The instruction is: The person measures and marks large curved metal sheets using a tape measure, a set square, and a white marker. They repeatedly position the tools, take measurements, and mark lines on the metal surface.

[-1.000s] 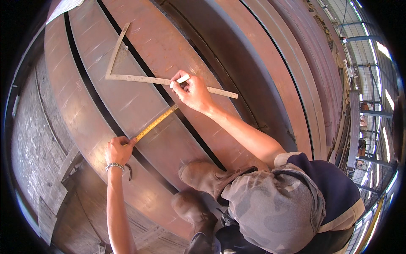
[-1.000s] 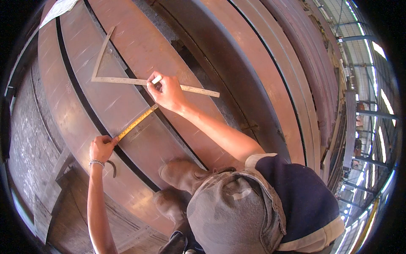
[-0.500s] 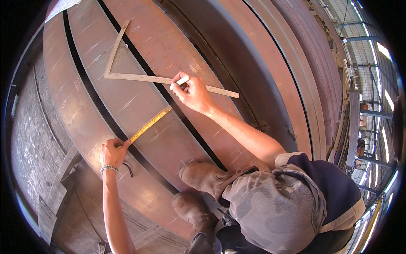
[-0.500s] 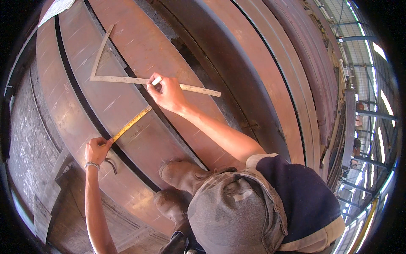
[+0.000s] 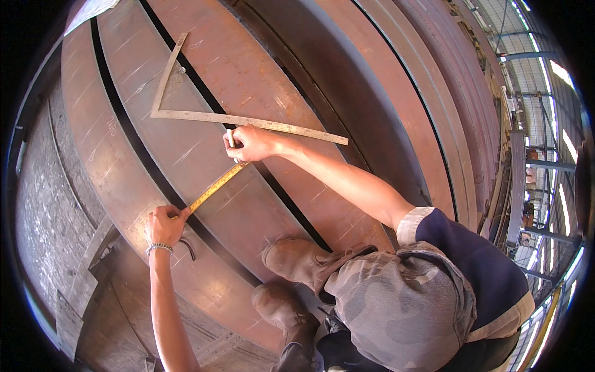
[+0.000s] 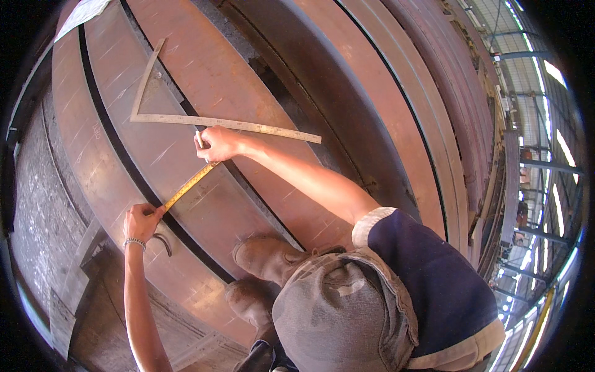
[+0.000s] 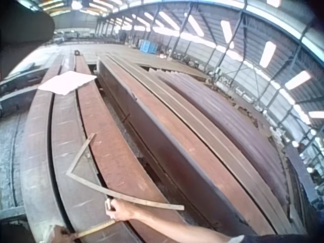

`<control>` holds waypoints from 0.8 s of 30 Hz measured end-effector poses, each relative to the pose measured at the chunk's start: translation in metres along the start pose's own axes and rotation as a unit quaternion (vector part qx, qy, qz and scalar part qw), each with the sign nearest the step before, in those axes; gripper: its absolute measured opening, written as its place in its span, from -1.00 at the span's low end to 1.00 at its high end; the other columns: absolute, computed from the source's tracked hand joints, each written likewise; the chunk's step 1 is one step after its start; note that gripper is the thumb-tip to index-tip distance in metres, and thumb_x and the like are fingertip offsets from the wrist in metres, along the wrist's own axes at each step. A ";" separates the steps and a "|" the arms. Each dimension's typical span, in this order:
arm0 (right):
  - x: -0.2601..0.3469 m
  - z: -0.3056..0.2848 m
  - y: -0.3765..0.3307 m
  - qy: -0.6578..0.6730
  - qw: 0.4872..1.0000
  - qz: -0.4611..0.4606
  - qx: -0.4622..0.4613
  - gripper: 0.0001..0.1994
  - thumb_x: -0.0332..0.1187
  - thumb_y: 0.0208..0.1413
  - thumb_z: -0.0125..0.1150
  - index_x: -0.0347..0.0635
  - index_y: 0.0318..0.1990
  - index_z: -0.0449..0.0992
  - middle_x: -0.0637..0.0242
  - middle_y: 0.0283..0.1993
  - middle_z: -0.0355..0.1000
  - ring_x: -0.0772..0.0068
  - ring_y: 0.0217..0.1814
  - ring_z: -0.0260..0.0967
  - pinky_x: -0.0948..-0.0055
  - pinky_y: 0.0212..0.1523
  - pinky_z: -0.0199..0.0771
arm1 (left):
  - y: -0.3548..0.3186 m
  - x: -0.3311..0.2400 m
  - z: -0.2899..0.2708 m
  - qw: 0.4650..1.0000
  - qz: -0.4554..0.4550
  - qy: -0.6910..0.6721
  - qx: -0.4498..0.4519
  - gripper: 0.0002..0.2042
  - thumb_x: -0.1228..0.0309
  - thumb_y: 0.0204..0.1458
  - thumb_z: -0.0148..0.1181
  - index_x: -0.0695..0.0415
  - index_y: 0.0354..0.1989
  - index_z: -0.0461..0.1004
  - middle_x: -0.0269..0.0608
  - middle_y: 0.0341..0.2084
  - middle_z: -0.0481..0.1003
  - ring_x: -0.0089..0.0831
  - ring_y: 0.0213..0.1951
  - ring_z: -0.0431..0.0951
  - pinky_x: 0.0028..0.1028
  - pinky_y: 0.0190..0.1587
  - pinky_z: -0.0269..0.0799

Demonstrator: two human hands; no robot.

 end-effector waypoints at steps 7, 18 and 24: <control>-0.004 0.001 0.004 -0.024 0.999 -0.006 0.040 -0.85 -0.35 0.15 0.17 -0.24 -0.39 0.51 0.27 -0.50 0.57 0.45 -0.40 0.56 0.38 -0.31 0.52 | 0.003 0.001 0.002 1.000 0.005 0.000 0.004 -0.65 0.00 -0.04 0.41 0.07 -0.37 0.74 -0.07 -0.47 0.67 -0.17 -0.35 0.69 -0.24 -0.22 0.55; -0.006 0.002 0.005 0.013 0.997 0.003 0.072 -0.85 -0.37 0.14 0.18 -0.26 -0.39 0.53 0.28 -0.51 0.58 0.50 -0.41 0.58 0.43 -0.32 0.55 | -0.001 -0.006 -0.003 1.000 0.001 0.011 -0.001 -0.71 0.09 -0.04 0.43 0.08 -0.38 0.74 -0.09 -0.48 0.67 -0.17 -0.37 0.68 -0.24 -0.20 0.54; -0.005 0.004 0.007 -0.042 0.997 -0.016 0.060 -0.85 -0.37 0.14 0.18 -0.27 -0.38 0.52 0.23 -0.55 0.53 0.43 -0.47 0.54 0.36 -0.38 0.48 | -0.001 -0.006 -0.004 1.000 -0.008 0.004 0.008 -0.71 0.09 -0.04 0.43 0.06 -0.38 0.75 -0.09 -0.48 0.67 -0.17 -0.38 0.67 -0.23 -0.20 0.54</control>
Point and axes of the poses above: each hand's wrist, its own y-axis towards the middle knuckle, its own z-axis out of the palm, x = y × z, the point moved 4 cm from there along y, towards the middle knuckle
